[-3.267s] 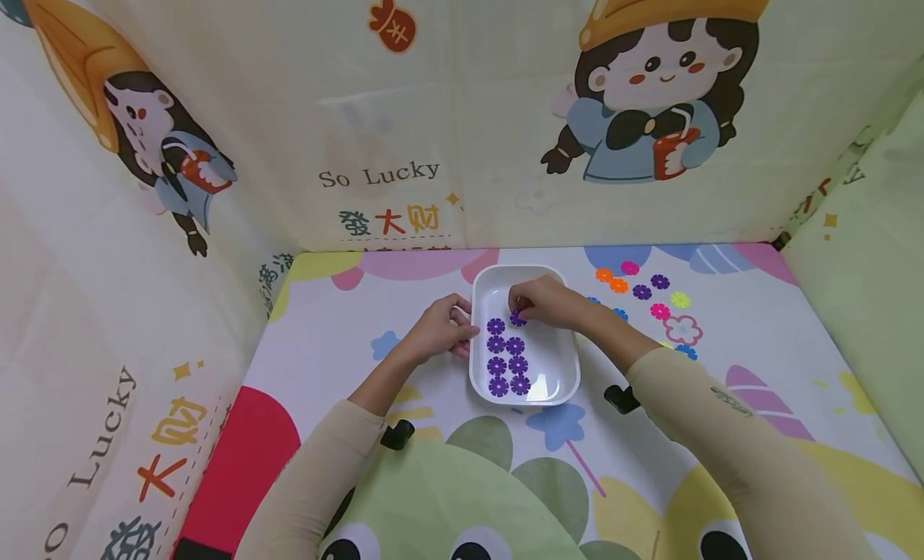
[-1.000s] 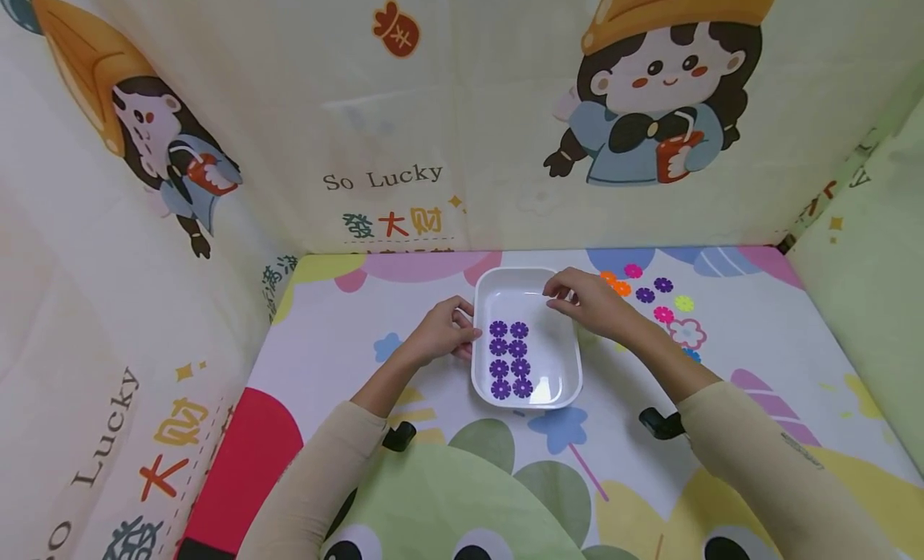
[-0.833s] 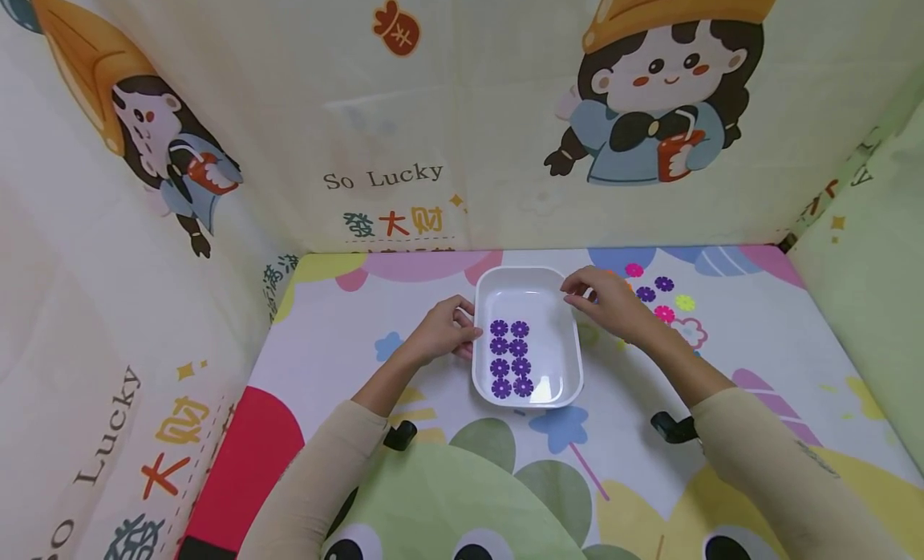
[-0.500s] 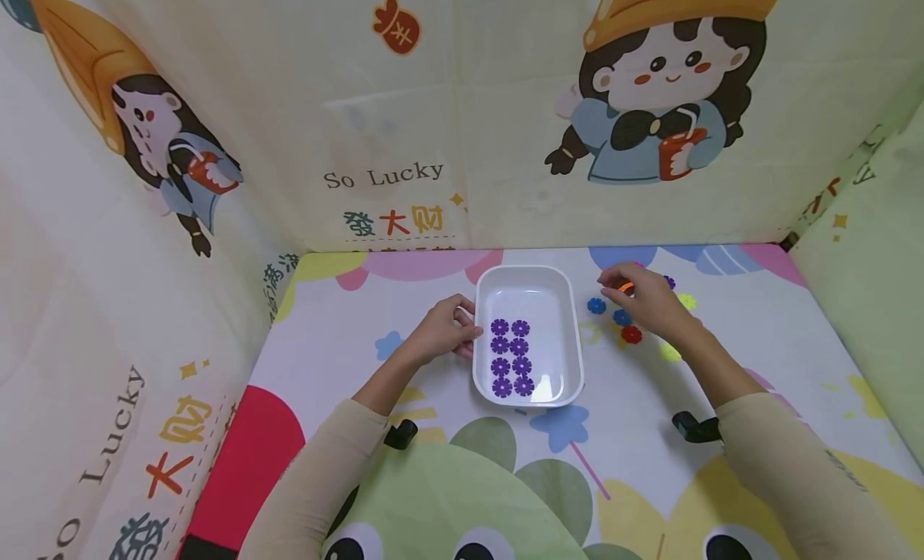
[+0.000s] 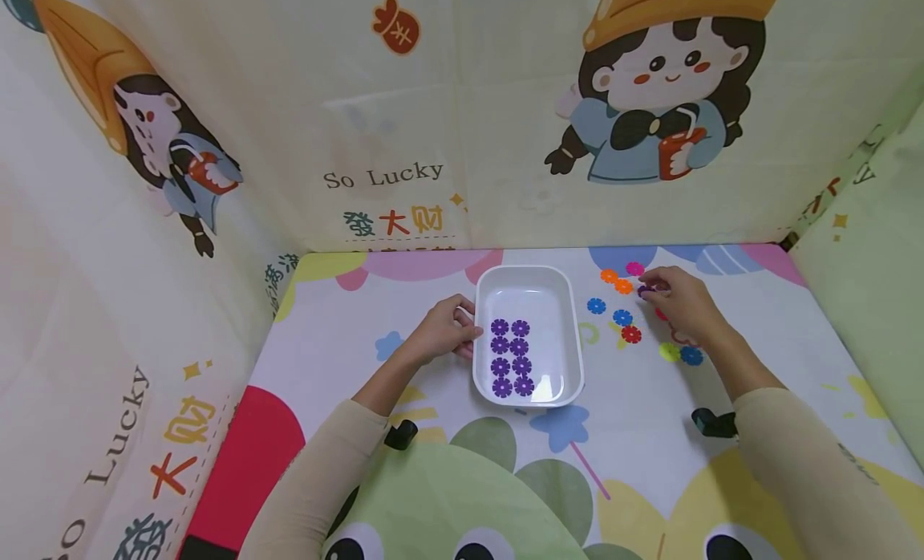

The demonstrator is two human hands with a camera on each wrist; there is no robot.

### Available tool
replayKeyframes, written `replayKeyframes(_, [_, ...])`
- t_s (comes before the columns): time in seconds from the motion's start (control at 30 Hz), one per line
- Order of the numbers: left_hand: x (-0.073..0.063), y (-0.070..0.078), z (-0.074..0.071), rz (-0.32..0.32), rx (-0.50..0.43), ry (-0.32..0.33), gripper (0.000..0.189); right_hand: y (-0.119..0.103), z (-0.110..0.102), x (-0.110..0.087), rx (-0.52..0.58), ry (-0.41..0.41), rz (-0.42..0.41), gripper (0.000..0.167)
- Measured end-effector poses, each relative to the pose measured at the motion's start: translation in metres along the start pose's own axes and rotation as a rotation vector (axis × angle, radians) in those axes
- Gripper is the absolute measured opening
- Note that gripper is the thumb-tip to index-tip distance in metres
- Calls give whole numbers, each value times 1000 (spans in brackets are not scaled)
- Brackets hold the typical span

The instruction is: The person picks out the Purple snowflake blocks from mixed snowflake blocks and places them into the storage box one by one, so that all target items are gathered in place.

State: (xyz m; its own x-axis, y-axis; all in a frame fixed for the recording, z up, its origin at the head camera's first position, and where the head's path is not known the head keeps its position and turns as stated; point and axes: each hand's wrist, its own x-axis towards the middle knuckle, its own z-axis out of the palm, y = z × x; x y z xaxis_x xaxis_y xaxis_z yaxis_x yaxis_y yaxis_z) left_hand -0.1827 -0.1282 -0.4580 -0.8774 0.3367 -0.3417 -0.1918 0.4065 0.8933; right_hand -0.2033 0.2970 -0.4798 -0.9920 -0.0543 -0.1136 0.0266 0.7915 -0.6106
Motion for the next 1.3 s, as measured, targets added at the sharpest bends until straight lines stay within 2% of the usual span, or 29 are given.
replayKeyframes(0.33, [0,0,0,-11,23,6,38,15,-1,3,-64,-34,36,47])
replayKeyframes(0.6, [0,-2,-1,-12,27,5,39,19,4,13,-126,-20,28,42])
replayKeyframes(0.93, [0,0,0,-3,13,-2,37,15,2,15,-115,-56,94,41])
replayKeyframes(1.3, [1,-1,-1,-4,26,1,38,12,2,16,-99,-71,129,43])
